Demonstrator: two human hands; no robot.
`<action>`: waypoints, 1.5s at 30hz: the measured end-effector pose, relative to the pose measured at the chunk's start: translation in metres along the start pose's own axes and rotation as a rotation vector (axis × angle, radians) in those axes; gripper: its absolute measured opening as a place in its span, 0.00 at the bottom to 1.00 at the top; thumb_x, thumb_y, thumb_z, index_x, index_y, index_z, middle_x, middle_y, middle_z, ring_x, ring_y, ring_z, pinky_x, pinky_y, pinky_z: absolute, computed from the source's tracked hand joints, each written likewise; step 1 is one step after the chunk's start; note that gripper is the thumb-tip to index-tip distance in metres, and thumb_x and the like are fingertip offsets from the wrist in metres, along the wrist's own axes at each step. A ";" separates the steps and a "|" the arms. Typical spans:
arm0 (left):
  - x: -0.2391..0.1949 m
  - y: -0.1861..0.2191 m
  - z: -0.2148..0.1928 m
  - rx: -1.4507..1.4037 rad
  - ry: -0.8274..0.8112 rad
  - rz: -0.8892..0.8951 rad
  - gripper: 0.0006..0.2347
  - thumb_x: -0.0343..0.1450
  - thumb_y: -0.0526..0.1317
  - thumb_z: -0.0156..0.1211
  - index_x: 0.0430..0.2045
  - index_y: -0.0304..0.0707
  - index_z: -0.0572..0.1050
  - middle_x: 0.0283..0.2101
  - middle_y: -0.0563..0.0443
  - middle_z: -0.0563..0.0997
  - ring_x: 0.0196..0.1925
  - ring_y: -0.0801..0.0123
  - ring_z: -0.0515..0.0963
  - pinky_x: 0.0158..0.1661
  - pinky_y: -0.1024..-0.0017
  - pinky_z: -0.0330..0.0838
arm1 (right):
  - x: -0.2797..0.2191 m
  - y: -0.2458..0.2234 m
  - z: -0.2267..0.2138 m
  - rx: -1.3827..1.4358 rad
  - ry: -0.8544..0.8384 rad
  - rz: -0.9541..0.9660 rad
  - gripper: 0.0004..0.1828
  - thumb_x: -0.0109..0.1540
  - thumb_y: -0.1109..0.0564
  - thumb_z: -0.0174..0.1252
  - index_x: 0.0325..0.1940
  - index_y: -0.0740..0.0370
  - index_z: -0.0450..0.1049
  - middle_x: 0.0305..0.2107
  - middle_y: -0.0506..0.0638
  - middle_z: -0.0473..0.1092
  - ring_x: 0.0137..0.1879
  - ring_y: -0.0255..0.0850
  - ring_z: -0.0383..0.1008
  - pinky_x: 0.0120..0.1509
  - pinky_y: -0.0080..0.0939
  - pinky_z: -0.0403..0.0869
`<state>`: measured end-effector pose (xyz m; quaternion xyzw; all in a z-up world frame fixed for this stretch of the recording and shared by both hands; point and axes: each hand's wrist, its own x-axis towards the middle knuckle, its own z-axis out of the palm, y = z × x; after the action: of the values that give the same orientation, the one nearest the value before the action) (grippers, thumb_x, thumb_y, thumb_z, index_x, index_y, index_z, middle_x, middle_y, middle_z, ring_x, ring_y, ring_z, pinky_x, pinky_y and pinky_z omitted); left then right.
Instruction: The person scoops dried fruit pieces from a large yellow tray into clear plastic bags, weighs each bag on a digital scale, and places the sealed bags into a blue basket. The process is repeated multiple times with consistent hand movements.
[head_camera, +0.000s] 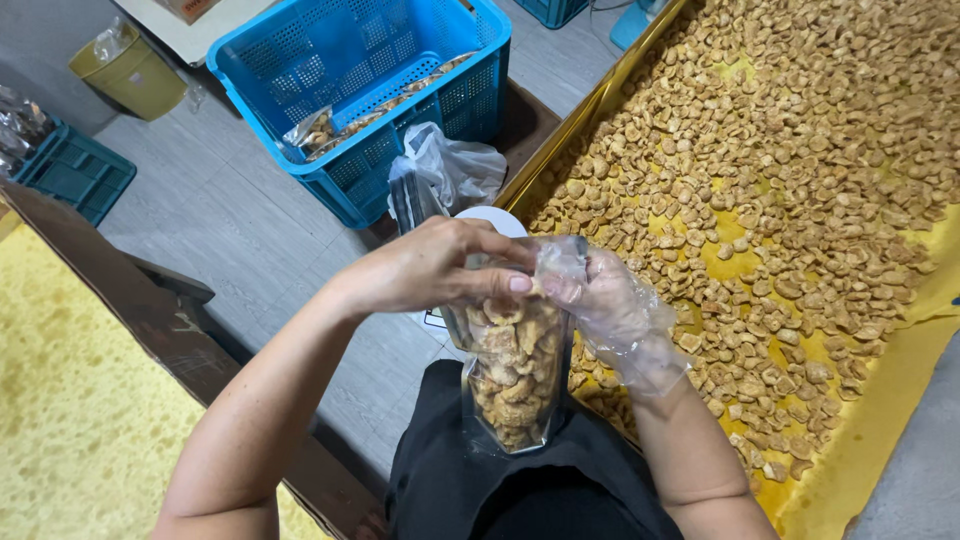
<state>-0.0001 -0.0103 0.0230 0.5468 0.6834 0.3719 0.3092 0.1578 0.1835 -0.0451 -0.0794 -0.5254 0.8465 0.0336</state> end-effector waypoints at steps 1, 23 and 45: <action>0.001 0.001 -0.001 -0.058 -0.019 -0.016 0.27 0.68 0.62 0.56 0.49 0.42 0.82 0.46 0.47 0.82 0.49 0.61 0.82 0.47 0.61 0.79 | 0.001 -0.001 0.001 0.028 -0.006 -0.004 0.34 0.52 0.48 0.78 0.55 0.68 0.75 0.44 0.53 0.77 0.50 0.42 0.79 0.59 0.45 0.79; 0.005 -0.023 0.028 0.088 0.300 -0.004 0.08 0.69 0.39 0.67 0.28 0.30 0.79 0.26 0.42 0.83 0.27 0.61 0.85 0.31 0.63 0.77 | 0.002 -0.013 0.030 -0.190 0.181 0.221 0.16 0.61 0.55 0.63 0.48 0.69 0.80 0.37 0.51 0.81 0.42 0.38 0.81 0.49 0.35 0.78; 0.048 -0.008 0.005 0.331 0.017 -0.121 0.09 0.69 0.41 0.65 0.35 0.33 0.83 0.33 0.41 0.86 0.34 0.59 0.87 0.41 0.65 0.82 | 0.015 -0.021 0.037 -0.451 0.303 0.210 0.16 0.62 0.55 0.62 0.52 0.65 0.81 0.40 0.50 0.80 0.46 0.34 0.76 0.57 0.38 0.73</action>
<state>-0.0104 0.0362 0.0125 0.5450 0.7696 0.2398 0.2308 0.1364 0.1625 -0.0116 -0.2644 -0.6782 0.6856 0.0054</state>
